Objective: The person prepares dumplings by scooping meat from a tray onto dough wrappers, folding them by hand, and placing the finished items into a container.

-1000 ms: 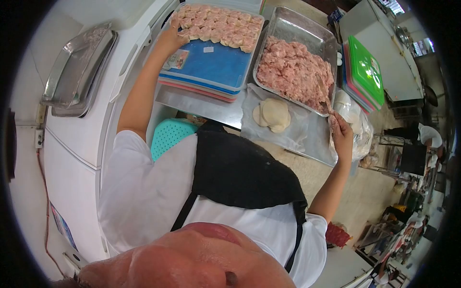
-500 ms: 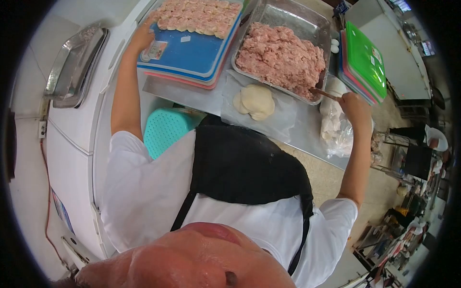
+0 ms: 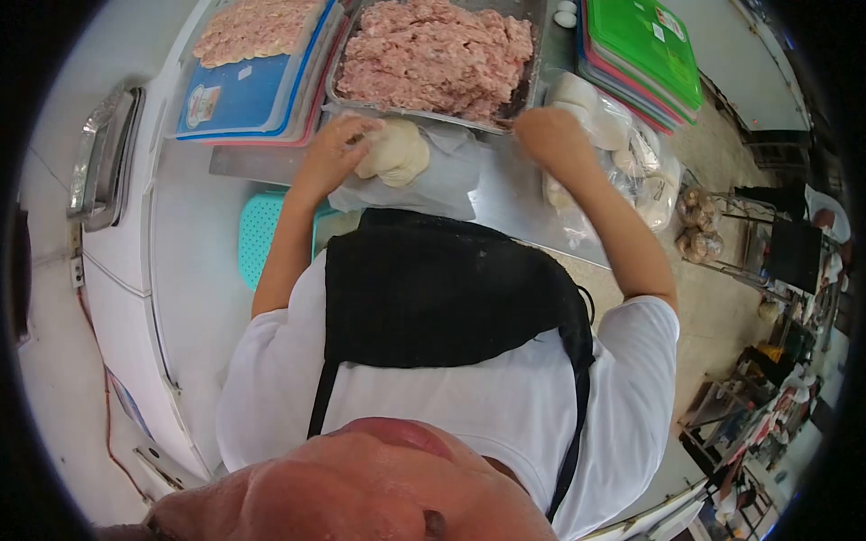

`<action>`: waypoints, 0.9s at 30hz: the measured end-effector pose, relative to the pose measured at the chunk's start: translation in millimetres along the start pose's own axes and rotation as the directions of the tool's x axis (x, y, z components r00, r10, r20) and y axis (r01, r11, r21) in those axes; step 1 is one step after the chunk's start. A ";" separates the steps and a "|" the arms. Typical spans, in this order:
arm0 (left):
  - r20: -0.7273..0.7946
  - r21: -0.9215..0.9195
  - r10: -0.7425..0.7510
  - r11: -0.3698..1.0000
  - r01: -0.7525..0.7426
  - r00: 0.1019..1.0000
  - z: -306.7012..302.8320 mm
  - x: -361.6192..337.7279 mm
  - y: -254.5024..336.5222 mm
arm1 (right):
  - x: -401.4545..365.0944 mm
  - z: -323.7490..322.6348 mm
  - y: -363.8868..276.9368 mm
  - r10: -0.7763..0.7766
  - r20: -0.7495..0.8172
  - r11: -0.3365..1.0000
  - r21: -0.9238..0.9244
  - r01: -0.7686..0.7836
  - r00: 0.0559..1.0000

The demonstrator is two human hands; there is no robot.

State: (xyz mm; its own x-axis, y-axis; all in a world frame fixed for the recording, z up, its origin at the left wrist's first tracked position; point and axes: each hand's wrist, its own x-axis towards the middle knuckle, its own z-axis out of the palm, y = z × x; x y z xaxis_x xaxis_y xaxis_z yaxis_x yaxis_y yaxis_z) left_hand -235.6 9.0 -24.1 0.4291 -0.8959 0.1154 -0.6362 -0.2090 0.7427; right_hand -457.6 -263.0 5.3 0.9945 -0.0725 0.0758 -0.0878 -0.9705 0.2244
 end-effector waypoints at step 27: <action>-0.066 -0.070 0.058 0.996 -0.062 0.996 24.4 16.1 -29.5 | 71.7 14.0 -54.8 0.036 -0.090 0.936 0.352 -0.002 0.995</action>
State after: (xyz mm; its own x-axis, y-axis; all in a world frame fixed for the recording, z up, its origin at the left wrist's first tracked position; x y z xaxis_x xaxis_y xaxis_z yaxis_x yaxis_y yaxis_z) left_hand -225.5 -8.9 -60.3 0.4333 -0.8784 0.2017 -0.6151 -0.1246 0.7786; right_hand -380.6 -218.3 -15.1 0.9815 -0.0864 0.1711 -0.0640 -0.9891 -0.1324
